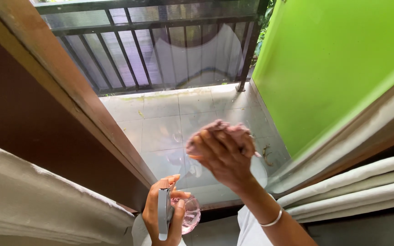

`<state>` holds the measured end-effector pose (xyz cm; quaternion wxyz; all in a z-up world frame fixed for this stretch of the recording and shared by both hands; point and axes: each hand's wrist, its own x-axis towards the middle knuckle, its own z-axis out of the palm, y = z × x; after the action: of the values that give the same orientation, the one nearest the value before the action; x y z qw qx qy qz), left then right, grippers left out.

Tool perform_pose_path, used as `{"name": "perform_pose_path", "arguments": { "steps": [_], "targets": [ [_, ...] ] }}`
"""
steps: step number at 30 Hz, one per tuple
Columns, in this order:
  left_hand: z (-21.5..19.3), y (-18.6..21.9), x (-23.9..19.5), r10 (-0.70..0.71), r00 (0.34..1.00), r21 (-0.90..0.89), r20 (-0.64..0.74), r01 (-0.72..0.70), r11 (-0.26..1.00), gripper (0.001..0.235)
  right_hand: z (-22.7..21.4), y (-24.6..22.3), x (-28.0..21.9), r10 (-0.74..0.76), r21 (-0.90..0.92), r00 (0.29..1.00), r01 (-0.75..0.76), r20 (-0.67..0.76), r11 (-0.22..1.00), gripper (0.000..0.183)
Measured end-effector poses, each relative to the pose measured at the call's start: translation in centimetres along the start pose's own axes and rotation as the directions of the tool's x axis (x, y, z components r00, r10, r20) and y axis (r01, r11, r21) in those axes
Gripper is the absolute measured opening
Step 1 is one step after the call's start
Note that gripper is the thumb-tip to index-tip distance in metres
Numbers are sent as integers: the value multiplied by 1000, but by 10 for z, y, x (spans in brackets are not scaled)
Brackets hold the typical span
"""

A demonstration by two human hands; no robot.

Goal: Cleaning a sliding glass door with a spray bottle and a cloth.

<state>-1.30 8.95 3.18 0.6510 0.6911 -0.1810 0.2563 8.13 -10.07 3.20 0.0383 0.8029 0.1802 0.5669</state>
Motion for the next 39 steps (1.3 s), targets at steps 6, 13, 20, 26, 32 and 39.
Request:
{"name": "perform_pose_path", "arguments": {
  "steps": [6, 13, 20, 26, 32, 39],
  "targets": [
    [-3, 1, 1, -3, 1000, 12, -23, 3, 1000, 48, -42, 51, 52, 360, -90, 931, -355, 54, 931, 71],
    [-3, -2, 4, 13, 1000, -12, 1, -13, 1000, 44, -57, 65, 139, 434, -197, 887, -459, -158, 866, 96],
    [-5, -6, 2, 10, 1000, -33, -12, -10, 999, 48, -50, 18, 186, 54, -174, 989, -77, -134, 982, 75],
    [-12, 6, 0, -20, 1000, -28, -17, 20, 999, 54, -52, -5, 182, -312, -240, 947, 285, -81, 928, 34],
    [-13, 7, -1, -16, 1000, 1, -15, 16, 1000, 53, -59, 26, 158, -255, -188, 958, 227, -135, 955, 17],
    [-9, 0, -1, -10, 1000, -18, -30, 9, 1000, 47, -57, 96, 139, 63, -159, 964, -106, -257, 982, 53]
  ]
}}
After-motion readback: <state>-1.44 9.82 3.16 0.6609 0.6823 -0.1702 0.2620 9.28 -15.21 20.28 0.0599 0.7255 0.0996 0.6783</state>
